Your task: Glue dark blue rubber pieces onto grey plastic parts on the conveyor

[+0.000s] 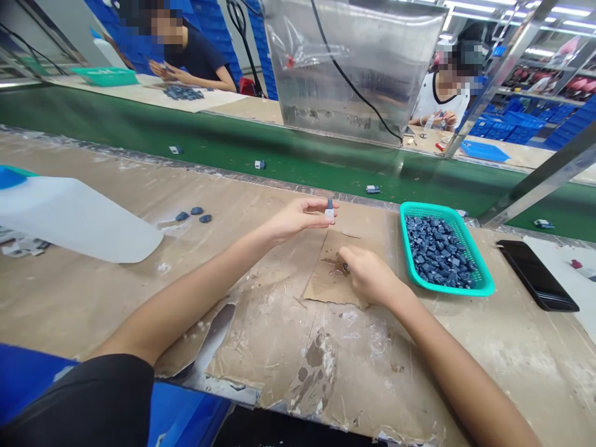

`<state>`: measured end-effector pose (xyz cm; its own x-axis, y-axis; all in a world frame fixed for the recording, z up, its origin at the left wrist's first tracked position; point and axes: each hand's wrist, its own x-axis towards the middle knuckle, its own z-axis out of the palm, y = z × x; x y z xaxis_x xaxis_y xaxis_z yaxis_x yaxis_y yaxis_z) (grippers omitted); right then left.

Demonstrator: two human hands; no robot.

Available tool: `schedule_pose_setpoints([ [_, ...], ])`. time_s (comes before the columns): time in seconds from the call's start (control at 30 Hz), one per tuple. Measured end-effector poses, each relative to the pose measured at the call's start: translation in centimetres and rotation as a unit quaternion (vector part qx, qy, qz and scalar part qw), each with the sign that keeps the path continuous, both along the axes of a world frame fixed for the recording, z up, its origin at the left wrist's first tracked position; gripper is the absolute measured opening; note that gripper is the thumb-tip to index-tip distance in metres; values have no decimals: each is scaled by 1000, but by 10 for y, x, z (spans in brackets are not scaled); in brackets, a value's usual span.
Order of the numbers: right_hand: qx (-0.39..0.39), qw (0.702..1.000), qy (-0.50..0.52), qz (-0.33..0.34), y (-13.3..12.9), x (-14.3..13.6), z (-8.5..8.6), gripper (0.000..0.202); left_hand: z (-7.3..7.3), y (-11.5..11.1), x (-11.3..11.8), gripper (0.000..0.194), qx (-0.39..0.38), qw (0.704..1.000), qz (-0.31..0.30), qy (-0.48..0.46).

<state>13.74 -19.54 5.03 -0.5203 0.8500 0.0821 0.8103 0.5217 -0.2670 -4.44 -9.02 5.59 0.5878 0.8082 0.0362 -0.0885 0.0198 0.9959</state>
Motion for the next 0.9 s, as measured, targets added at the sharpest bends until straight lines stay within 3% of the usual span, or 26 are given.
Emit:
schedule_pose_setpoints([
  [0.2,-42,996,60,-59,4,11,8,20,7,-2,-4,39,82,995,49,10],
  [0.3,-55,982,160,-80,4,15,18,13,8,-14,-1,36,178,980,79,44],
  [0.37,-47,946,303,-104,3,15,25,17,11,-26,3,27,279,953,85,79],
  [0.43,-34,891,435,-128,2,13,31,27,15,-37,6,18,374,916,85,114],
  [0.53,-27,848,513,-133,-1,7,34,34,19,-49,8,13,459,873,85,138],
  [0.63,-14,854,506,-120,-4,2,34,33,19,-53,8,11,484,859,88,143],
  [0.8,89,915,368,-139,-15,-4,31,25,21,-55,7,9,471,865,84,150],
  [0.9,131,919,336,-160,-20,-9,30,23,23,-56,5,11,475,864,89,143],
])
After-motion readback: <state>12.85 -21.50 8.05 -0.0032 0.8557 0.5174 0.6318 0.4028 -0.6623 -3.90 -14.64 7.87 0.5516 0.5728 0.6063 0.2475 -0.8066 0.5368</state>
